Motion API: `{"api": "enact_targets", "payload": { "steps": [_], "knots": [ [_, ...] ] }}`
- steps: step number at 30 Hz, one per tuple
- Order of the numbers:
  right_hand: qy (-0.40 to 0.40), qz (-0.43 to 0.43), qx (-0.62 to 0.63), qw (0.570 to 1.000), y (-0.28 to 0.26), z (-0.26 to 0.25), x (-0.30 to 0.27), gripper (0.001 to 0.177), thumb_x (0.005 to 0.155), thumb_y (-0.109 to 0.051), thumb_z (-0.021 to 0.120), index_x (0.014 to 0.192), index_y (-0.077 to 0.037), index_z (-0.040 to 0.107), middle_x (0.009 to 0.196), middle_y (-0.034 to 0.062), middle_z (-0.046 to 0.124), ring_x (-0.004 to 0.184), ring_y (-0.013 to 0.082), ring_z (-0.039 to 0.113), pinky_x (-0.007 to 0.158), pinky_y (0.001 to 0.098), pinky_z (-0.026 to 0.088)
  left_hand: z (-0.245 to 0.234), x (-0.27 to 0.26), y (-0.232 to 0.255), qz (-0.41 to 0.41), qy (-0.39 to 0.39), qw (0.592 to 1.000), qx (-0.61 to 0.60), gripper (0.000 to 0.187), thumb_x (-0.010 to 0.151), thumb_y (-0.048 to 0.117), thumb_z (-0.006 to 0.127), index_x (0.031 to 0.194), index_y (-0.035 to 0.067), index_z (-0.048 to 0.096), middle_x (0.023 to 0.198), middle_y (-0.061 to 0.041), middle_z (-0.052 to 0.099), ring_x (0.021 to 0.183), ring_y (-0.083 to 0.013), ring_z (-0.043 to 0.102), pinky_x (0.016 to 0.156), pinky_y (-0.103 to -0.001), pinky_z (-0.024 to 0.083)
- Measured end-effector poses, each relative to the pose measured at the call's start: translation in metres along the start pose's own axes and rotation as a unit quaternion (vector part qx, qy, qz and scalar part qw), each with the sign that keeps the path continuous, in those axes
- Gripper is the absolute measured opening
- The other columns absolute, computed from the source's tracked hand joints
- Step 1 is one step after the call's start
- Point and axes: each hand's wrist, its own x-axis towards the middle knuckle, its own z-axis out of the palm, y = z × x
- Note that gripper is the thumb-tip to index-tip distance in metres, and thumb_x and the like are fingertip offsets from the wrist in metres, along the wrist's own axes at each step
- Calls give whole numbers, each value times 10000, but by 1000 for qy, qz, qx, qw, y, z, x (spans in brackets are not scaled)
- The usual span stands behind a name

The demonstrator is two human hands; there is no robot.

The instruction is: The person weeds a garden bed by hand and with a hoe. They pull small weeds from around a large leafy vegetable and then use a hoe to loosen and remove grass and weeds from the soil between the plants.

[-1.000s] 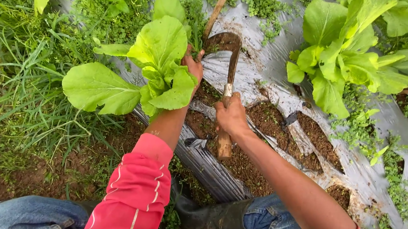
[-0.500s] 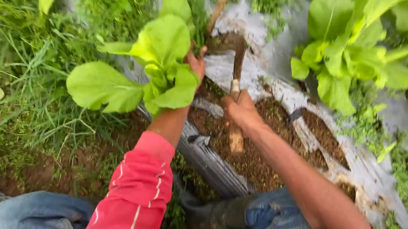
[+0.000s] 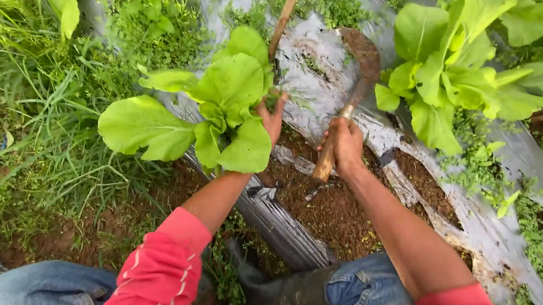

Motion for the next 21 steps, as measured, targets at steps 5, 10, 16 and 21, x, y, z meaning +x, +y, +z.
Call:
{"api": "enact_targets", "payload": {
  "steps": [5,10,16,21],
  "knots": [
    [22,-29,-247,968,30,-17,28,461,986,-453,464,1163,-47,592,942,154,675,878,346,701,808,537,577,-169,-22,70,-28,-266,843,-467,110,998,205,682,1002,170,578,1050,-14,656,1128,-235,656,1074,-516,445],
    [65,-215,-565,794,-26,-14,-3,431,1029,-400,480,1180,1,531,1137,270,590,929,540,692,859,679,541,-300,-23,11,172,-604,774,-78,204,1016,336,615,1101,159,671,1042,-40,720,1059,-250,727,1003,-460,574],
    [-84,-268,-523,805,19,13,52,201,948,-237,567,1064,-96,650,1010,142,711,995,436,711,851,570,560,-349,-63,-150,-33,-696,698,166,740,885,620,653,1383,81,556,1492,-218,526,1287,-454,590,1060,-594,528],
    [-143,-347,-570,730,-19,45,11,246,943,-151,561,1158,-73,652,1047,163,657,980,407,714,827,549,585,-334,-91,-249,12,-611,704,362,793,918,432,568,1599,284,189,1680,-177,159,1108,-410,713,833,-654,557]
  ]
}}
